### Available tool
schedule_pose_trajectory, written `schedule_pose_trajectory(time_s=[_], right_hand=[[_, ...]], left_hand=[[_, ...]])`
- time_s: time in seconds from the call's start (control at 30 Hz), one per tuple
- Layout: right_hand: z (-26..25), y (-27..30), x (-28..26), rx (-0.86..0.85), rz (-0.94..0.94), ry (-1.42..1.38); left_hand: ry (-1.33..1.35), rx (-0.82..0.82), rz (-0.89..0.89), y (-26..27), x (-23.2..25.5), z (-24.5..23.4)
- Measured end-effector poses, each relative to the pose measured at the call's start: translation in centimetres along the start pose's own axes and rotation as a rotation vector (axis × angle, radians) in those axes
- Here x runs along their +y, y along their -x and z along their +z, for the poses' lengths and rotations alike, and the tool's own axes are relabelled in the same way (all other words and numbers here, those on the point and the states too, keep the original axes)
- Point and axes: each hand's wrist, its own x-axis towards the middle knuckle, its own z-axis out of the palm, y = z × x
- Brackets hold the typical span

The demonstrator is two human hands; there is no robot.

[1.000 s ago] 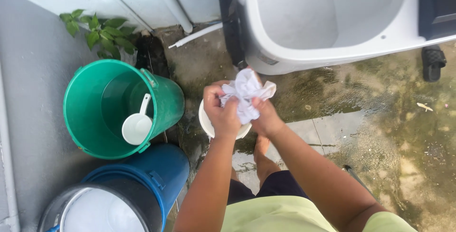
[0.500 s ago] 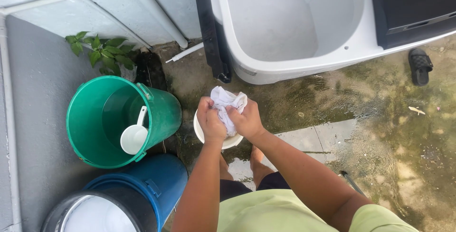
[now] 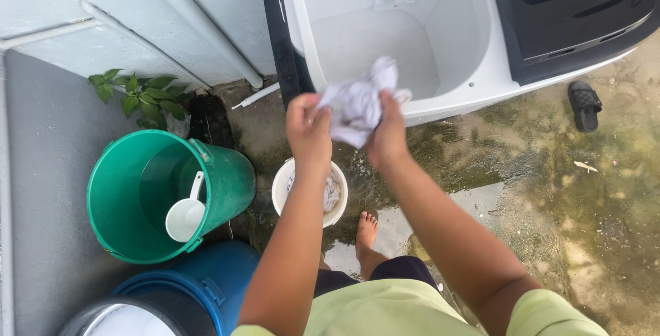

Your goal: Washing clothes by hand in a bucket and then transferring them to a washing machine.

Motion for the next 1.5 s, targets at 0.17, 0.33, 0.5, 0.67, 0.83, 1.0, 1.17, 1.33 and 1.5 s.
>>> schedule_pose_trajectory(time_s=[0.17, 0.33, 0.5, 0.67, 0.83, 1.0, 1.17, 1.33, 1.5], right_hand=[[-1.8, -5.2, -5.9, 0.039, -0.141, 0.119], [-1.6, -5.9, -9.3, 0.043, -0.114, 0.225], [-2.0, -4.8, -9.2, 0.064, -0.217, 0.449], [-6.6, -5.9, -4.5, 0.17, -0.44, 0.553], [-7.0, -0.8, 2.9, 0.171, -0.638, 0.85], [-8.7, 0.4, 12.4, -0.3, -0.555, 1.186], [-11.9, -3.3, 22.1, -0.53, -0.173, 1.343], [-15.4, -8.4, 31.3, -0.573, 0.037, 1.495], [-24.5, -15.2, 43.1, -0.564, 0.146, 1.962]], left_hand=[[-0.021, -0.13, -0.027, -3.3, 2.8, 2.2], [-0.131, -0.161, -0.047, -3.3, 1.8, 1.9], [-0.165, -0.144, -0.077, -2.9, -1.1, -0.4], [-0.243, -0.152, -0.074, -2.2, -3.6, -3.4], [-0.255, -0.154, -0.132, -0.8, -6.9, -7.1], [-0.364, -0.119, -0.335, 1.7, -10.9, -11.7], [-0.617, -0.101, -0.41, 3.9, -20.6, -19.3], [-0.752, -0.173, -0.24, 4.5, -29.0, -26.2], [-0.973, -0.37, -0.533, 5.6, -37.2, -31.8]])
